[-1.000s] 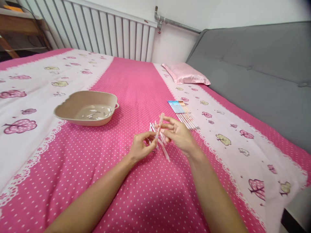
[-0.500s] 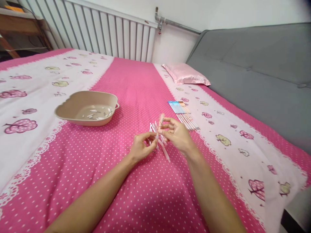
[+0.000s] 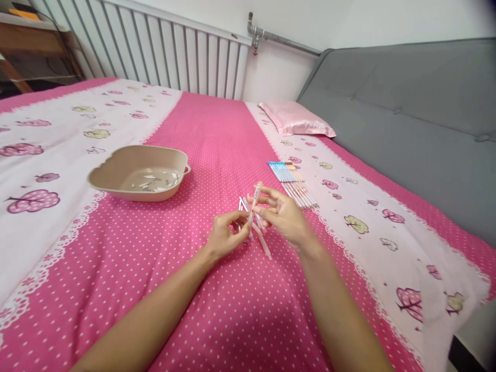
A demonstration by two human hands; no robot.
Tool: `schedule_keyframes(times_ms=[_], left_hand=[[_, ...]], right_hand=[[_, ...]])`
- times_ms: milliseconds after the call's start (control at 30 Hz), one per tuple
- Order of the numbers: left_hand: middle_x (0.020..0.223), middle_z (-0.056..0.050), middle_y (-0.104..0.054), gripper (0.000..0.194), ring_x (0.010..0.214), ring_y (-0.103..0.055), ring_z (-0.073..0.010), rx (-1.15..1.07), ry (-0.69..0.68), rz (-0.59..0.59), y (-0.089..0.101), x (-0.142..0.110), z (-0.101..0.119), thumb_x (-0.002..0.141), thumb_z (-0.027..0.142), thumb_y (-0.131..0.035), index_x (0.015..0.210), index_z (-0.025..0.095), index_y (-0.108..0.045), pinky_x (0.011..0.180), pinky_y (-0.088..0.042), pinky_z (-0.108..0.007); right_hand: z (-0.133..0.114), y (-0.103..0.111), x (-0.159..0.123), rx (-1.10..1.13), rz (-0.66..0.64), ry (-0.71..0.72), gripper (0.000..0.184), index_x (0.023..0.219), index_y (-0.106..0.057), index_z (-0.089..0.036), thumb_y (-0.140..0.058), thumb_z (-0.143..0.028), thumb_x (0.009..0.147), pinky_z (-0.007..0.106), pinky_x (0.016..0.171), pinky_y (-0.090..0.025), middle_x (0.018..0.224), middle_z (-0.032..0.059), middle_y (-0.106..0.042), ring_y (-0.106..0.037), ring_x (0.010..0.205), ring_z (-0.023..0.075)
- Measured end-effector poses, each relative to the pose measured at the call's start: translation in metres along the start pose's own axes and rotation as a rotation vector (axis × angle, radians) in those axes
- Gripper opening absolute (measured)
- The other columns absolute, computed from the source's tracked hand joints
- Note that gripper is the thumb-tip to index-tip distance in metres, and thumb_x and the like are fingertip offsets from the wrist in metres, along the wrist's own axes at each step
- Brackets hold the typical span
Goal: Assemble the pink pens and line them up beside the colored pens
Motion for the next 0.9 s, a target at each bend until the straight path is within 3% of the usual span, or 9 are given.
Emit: schedule_keyframes(times_ms=[367,733,900], left_hand=[[0.064,-0.002,-0.07,0.016,0.053,-0.061,-0.0103,-0.002,-0.017,-0.014,-0.0008,-0.0002,-0.0003,0.08,0.019,-0.056,0.09,0.013,-0.068,0.052,-0.046,-0.02],[0.061,-0.001,-0.067,0.012,0.051,-0.059,-0.0093,-0.008,-0.016,0.002,-0.0009,-0.0004,0.0006,0.081,0.019,-0.056,0.083,0.013,-0.067,0.053,-0.046,-0.02],[0.062,-0.001,-0.068,0.012,0.051,-0.06,-0.0091,-0.023,-0.025,-0.002,0.0001,-0.0002,0.002,0.081,0.019,-0.056,0.082,0.014,-0.067,0.051,-0.046,-0.019]], right_hand=[[0.0026,-0.0008,0.0025,-0.008,0.019,-0.017,0.039,0.108,-0.054,-0.016,-0.068,-0.02,0.072,0.019,0.045,-0.042,0.088,0.0044,-0.065,-0.053,0.052,0.0063],[0.0047,-0.0004,0.0036,-0.254,0.131,0.075,0.048,0.113,-0.054,-0.018,-0.073,-0.025,0.069,0.02,0.045,-0.044,0.083,0.0006,-0.062,-0.053,0.05,0.0059],[0.0029,-0.0002,0.0022,-0.13,0.076,0.059,0.053,0.118,-0.052,-0.019,-0.073,-0.027,0.07,0.02,0.045,-0.044,0.098,0.0046,-0.062,-0.053,0.051,0.005]])
Point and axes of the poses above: each hand's wrist, its own x-axis towards the middle knuckle, its own y-axis out of the back of the hand, z = x × y, the point moved 3 cm from there along x, towards the middle knuckle
